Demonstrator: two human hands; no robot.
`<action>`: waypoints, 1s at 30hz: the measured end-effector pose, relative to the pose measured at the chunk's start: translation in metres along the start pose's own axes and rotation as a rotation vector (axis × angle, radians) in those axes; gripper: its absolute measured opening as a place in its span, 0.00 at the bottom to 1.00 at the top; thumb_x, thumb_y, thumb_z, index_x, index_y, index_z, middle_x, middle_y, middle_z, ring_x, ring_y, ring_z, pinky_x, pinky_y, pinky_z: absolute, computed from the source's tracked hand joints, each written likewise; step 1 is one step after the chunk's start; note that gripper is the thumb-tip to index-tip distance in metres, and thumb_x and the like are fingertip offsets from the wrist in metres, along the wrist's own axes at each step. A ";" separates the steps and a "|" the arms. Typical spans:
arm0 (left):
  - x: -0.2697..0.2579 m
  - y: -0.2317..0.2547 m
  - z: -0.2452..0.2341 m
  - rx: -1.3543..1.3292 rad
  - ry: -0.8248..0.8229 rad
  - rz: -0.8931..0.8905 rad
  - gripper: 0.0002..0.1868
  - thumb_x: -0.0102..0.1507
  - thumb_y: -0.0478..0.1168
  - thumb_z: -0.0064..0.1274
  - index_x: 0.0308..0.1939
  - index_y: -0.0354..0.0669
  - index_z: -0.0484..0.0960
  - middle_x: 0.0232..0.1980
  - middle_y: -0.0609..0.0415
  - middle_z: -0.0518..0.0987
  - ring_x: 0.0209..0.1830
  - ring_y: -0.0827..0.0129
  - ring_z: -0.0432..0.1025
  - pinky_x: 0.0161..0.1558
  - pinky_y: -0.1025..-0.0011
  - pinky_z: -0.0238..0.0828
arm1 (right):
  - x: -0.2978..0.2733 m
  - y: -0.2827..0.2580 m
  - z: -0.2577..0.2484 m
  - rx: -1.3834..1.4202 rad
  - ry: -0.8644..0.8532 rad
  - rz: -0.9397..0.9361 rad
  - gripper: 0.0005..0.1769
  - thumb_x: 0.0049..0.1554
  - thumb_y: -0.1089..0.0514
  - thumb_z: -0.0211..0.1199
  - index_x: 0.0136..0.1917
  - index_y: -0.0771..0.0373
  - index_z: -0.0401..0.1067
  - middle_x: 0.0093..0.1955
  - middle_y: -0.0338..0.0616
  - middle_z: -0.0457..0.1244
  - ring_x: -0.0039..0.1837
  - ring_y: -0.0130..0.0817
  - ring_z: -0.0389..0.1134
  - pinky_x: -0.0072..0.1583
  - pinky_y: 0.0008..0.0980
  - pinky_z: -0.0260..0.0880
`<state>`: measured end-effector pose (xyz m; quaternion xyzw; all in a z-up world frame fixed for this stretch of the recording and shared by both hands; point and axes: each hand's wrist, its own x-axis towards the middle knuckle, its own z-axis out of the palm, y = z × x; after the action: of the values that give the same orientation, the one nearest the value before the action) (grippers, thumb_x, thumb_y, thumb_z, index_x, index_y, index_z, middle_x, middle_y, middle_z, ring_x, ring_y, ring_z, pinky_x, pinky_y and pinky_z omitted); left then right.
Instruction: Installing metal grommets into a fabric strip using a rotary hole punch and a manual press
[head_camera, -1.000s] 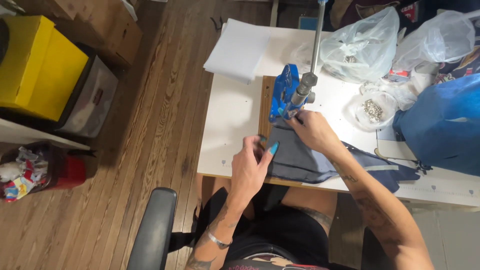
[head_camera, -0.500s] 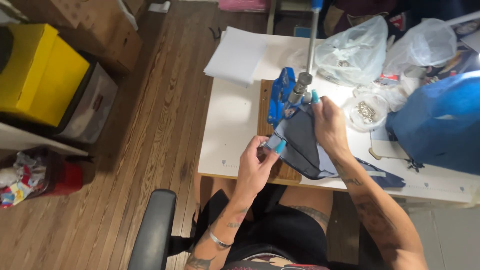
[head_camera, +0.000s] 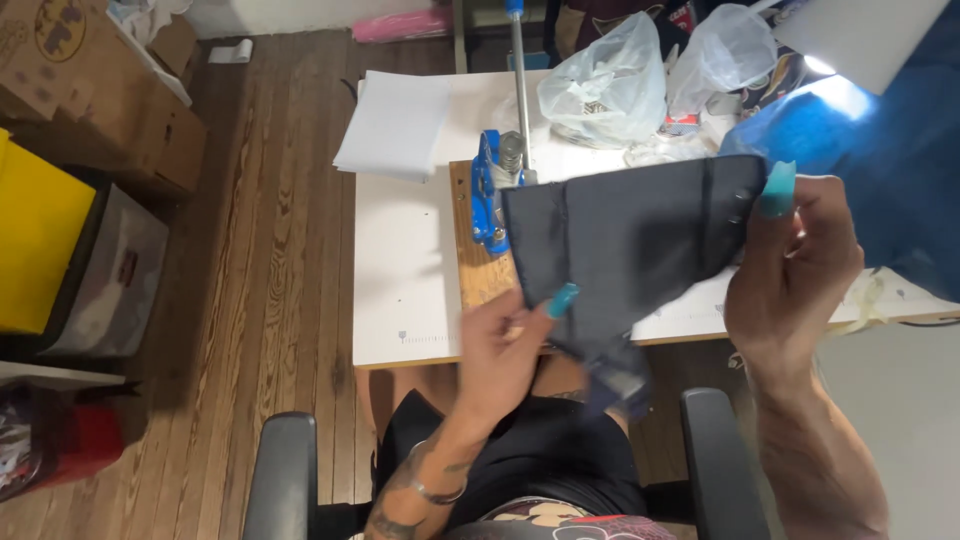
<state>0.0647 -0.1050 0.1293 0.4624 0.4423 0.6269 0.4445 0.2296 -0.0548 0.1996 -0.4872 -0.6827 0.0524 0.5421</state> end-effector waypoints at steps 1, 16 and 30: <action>-0.004 0.012 -0.007 0.134 0.102 0.139 0.11 0.56 0.38 0.51 0.19 0.47 0.68 0.18 0.68 0.52 0.21 0.82 0.46 0.23 0.81 0.41 | 0.000 -0.006 0.001 0.098 -0.031 -0.093 0.09 0.65 0.61 0.39 0.44 0.69 0.52 0.38 0.49 0.50 0.40 0.37 0.55 0.41 0.34 0.56; -0.092 0.030 -0.088 0.639 0.906 0.703 0.09 0.52 0.33 0.34 0.34 0.40 0.53 0.39 0.49 0.48 0.39 0.63 0.46 0.42 0.66 0.41 | -0.092 0.017 0.039 0.209 -0.671 -0.388 0.23 0.46 0.51 0.62 0.51 0.63 0.62 0.46 0.43 0.64 0.47 0.35 0.66 0.50 0.32 0.65; -0.007 -0.010 -0.065 1.398 -0.166 1.467 0.15 0.59 0.32 0.32 0.36 0.36 0.78 0.21 0.49 0.65 0.18 0.69 0.57 0.25 0.78 0.63 | -0.085 0.046 0.054 0.872 -0.553 0.962 0.04 0.47 0.67 0.58 0.37 0.71 0.69 0.30 0.48 0.65 0.30 0.32 0.67 0.32 0.30 0.70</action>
<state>0.0041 -0.1191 0.1065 0.8181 0.2848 0.3120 -0.3901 0.2095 -0.0671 0.0917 -0.4420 -0.4210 0.6769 0.4113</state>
